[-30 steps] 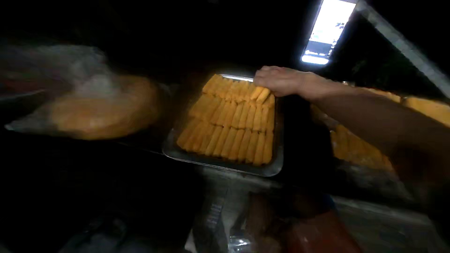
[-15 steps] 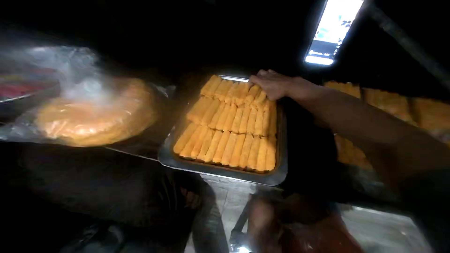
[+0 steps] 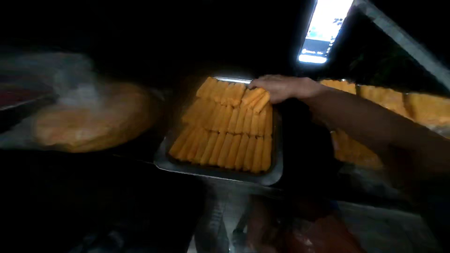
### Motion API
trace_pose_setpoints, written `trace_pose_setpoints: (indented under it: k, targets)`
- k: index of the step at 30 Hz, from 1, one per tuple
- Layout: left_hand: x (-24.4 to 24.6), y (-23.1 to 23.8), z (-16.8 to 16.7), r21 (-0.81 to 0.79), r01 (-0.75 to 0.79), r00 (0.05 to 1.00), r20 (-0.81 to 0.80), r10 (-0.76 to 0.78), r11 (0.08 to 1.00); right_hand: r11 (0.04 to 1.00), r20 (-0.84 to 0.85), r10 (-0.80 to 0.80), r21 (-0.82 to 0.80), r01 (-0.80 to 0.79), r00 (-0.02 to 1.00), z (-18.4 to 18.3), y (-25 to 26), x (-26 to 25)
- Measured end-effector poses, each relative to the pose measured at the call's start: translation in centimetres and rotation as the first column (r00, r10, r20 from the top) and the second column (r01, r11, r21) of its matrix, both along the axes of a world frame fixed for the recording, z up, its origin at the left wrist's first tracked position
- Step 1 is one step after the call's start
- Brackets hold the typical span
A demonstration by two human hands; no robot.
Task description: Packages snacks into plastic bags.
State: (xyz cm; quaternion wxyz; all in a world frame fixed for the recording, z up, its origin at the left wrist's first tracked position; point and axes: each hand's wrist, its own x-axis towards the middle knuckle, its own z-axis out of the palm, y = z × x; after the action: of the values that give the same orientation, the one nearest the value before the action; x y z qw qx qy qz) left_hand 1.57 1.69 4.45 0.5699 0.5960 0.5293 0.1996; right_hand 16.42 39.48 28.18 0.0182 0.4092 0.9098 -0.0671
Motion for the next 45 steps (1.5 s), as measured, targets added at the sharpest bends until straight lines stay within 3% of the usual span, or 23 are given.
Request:
trace_pose_setpoints:
  k: [1,2,3,5,7,10,16,20,24,27,29,35,37,41,45]
  targets:
    - [0.9,0.8,2.6,0.007,-0.027,0.99,-0.136,0.027,1.0,1.0,-0.021,-0.003,-0.016,0.002,1.0,-0.1,-0.1,0.3]
    - [1.1,0.4,2.3,0.232,-0.069,0.983,-0.149,0.105,0.97,1.0,-0.035,-0.001,-0.024,0.001,0.999,-0.2,-0.2,0.6]
    - [1.2,-0.1,0.5,0.474,-0.154,0.975,-0.069,0.211,0.867,1.0,-0.05,0.002,-0.027,-0.003,0.999,-0.2,-0.3,0.8]
    - [0.2,-0.4,-0.4,0.567,-0.171,0.976,-0.016,0.219,0.806,0.999,-0.039,0.001,-0.033,-0.003,0.999,0.1,-0.5,1.0]
    - [-0.8,-0.6,-0.1,0.538,-0.189,0.973,-0.011,0.231,0.822,0.999,-0.005,-0.015,-0.032,0.015,1.0,0.6,-1.1,0.8]
    - [-2.2,-0.6,3.0,0.486,-0.213,0.971,0.011,0.238,0.848,1.0,-0.008,-0.01,-0.01,0.01,1.0,0.7,-1.5,0.6]
    - [-3.4,-0.5,6.8,0.53,-0.239,0.951,-0.042,0.307,0.814,0.999,-0.238,-0.047,-0.029,0.041,0.97,0.6,-2.7,1.6]
    - [-2.8,0.5,8.0,0.543,-0.2,0.952,-0.09,0.294,0.815,0.954,-0.425,-0.242,-0.267,0.135,0.872,1.6,-7.5,3.2]
    - [-1.1,3.1,8.0,0.474,-0.18,0.968,-0.068,0.24,0.862,0.86,-0.415,-0.454,-0.437,0.265,0.788,0.2,-11.7,4.5]
    - [0.0,5.5,8.7,0.458,-0.124,0.976,-0.105,0.192,0.88,0.789,-0.489,-0.579,-0.539,0.297,0.652,-1.9,-11.6,5.0]
    - [0.3,5.9,9.6,0.456,-0.092,0.977,-0.129,0.168,0.885,0.732,-0.459,-0.65,-0.592,0.337,0.606,-1.4,-11.6,4.8]
    - [0.8,5.0,9.6,0.41,-0.054,0.971,-0.19,0.144,0.91,0.595,-0.48,-0.789,-0.754,0.279,0.383,0.3,-13.8,5.3]
    - [1.2,4.7,8.9,0.419,-0.035,0.968,-0.211,0.135,0.907,0.635,-0.52,-0.76,-0.721,0.277,0.389,0.6,-15.9,4.8]
    - [2.2,4.2,7.4,0.452,0.028,0.956,-0.273,0.109,0.892,0.769,-0.582,-0.636,-0.529,0.359,0.506,0.0,-20.1,1.5]
    - [3.0,3.1,7.3,0.459,0.037,0.953,-0.283,0.107,0.888,0.759,-0.48,-0.651,-0.426,0.492,0.588,-0.6,-22.2,-3.5]
